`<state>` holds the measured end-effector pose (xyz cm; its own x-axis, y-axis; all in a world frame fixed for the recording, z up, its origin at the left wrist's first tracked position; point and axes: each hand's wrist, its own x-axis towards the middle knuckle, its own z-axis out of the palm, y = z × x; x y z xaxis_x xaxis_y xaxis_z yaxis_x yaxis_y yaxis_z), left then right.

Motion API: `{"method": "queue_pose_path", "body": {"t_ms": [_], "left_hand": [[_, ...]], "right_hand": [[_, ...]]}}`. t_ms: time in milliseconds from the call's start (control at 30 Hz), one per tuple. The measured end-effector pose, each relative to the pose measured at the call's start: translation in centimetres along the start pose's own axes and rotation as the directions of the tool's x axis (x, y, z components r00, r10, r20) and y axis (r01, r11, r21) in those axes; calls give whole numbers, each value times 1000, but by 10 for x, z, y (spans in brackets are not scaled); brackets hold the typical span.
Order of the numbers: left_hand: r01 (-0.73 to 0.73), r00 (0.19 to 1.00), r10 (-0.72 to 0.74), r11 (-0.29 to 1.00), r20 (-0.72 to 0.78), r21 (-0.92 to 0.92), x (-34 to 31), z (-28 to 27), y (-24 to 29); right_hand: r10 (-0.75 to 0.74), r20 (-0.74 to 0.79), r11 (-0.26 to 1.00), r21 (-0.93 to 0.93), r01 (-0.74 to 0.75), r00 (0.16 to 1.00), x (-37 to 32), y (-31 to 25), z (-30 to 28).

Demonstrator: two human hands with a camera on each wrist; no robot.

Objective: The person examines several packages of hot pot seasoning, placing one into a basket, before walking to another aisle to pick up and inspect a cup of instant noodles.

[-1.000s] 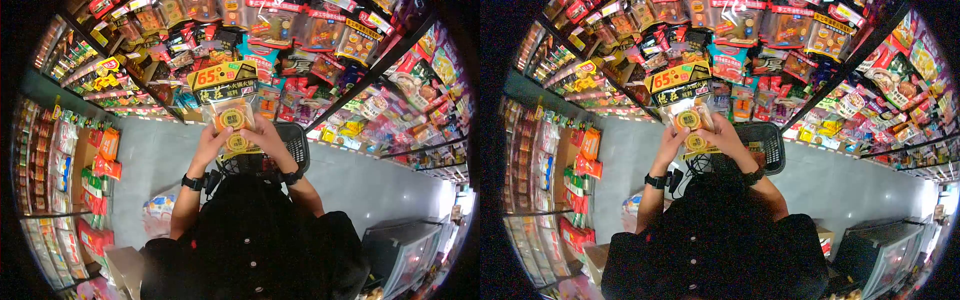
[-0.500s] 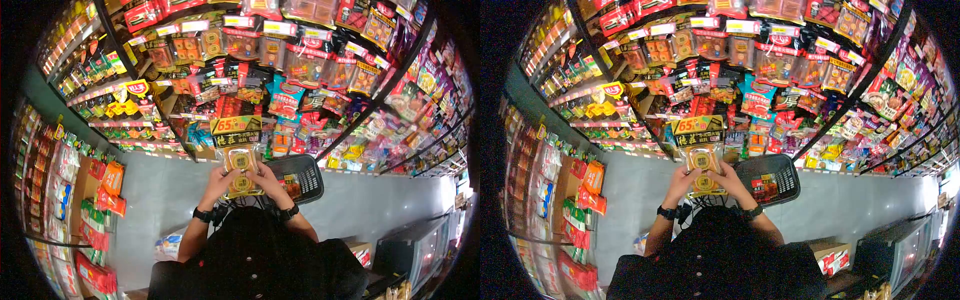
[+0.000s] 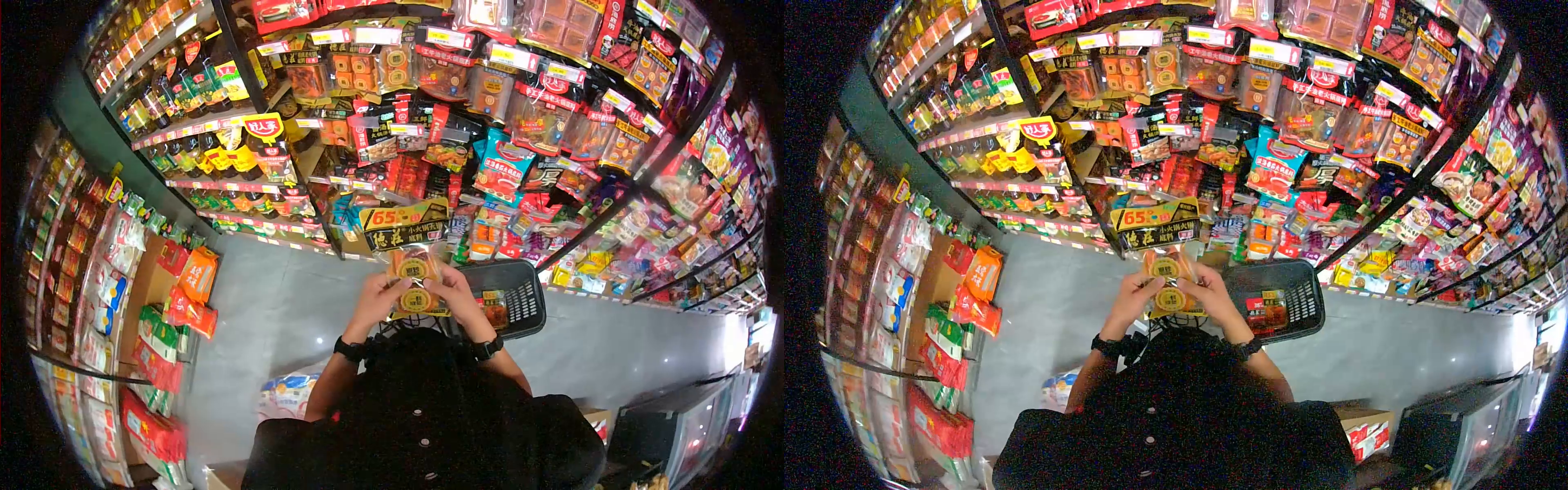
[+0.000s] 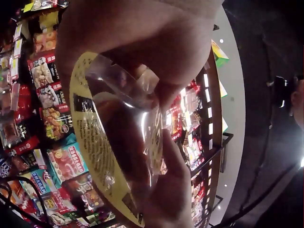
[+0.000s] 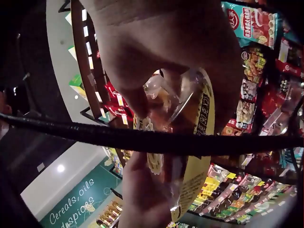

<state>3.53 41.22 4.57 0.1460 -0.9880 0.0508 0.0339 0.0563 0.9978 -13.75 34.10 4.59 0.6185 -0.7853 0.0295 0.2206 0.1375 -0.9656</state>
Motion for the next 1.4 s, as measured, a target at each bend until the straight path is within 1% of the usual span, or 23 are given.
{"method": "queue_pose_path", "body": {"t_ms": [100,167,300,367,400,433,467,500,533,567,600,633,667,733,767,867,967,1067,1100,1200,1233,1333,1400], "left_hand": [[-58,998,57,996,14,67,-4,-13,-6],[-33,999,32,997,11,70,-10,-21,-4],[-96,993,102,992,-66,83,-20,-32,-18],[4,996,-1,999,-84,40,-20,-40,-32],[69,994,-68,997,-87,16,-22,-43,-37],[24,998,-17,995,-68,98,-23,-46,-30],[-20,999,28,984,-41,175,-23,-46,-16],[22,997,-18,998,-71,67,-26,-41,-4],[62,993,-66,997,-102,-42,-28,-36,2],[55,994,-55,998,-97,4,-30,-39,-4],[41,995,-36,998,-93,54,-31,-45,-10],[18,996,-9,995,-89,103,-35,-47,-15],[25,993,-28,999,-117,-22,-41,-45,-14],[-2,984,-45,965,-175,-262,-46,-42,-4],[71,981,-112,967,-160,-245,-51,-45,2],[63,958,-106,984,-267,-166,-58,-49,0],[51,940,-113,979,-322,-195,-71,-55,15],[20,905,-32,999,-425,-33,-81,-58,19],[67,886,-73,997,-457,-28,-83,-63,15],[9,910,-9,1000,-415,-3,-82,-70,12],[-14,909,12,1000,-416,-2,-77,-70,7],[-9,928,-5,999,-372,-38,-62,-53,3],[31,951,-44,998,-307,-48,-51,-36,21]], "right_hand": [[-2,-22,1000,13,3,1000,0,17,9],[12,-20,999,40,-11,1000,-2,25,17],[31,-16,999,13,-31,999,1,20,38],[28,-19,999,-30,-28,999,-4,23,42],[22,-17,1000,20,-21,1000,-3,20,48],[1,-24,1000,-18,-1,1000,1,33,43],[57,-47,998,-38,-59,997,5,43,38],[61,-31,998,31,-60,998,6,40,39],[89,-19,996,-12,-90,996,6,37,37],[68,17,997,-45,-67,998,8,32,38],[101,23,984,-150,-96,995,9,27,36],[94,64,994,-64,-90,994,11,23,40],[77,106,997,19,-80,991,12,23,43],[38,126,999,-14,-37,991,19,31,45],[16,141,1000,-29,-12,990,22,34,47],[83,177,996,14,-87,981,30,40,56],[132,250,988,50,-149,959,45,48,69],[148,358,983,47,-176,922,60,61,84],[186,380,966,101,-240,906,62,62,87],[113,364,987,65,-146,924,65,66,92],[121,348,991,6,-131,930,67,72,85],[107,303,994,0,-112,947,60,54,63],[145,257,978,109,-177,955,45,25,50]]}}
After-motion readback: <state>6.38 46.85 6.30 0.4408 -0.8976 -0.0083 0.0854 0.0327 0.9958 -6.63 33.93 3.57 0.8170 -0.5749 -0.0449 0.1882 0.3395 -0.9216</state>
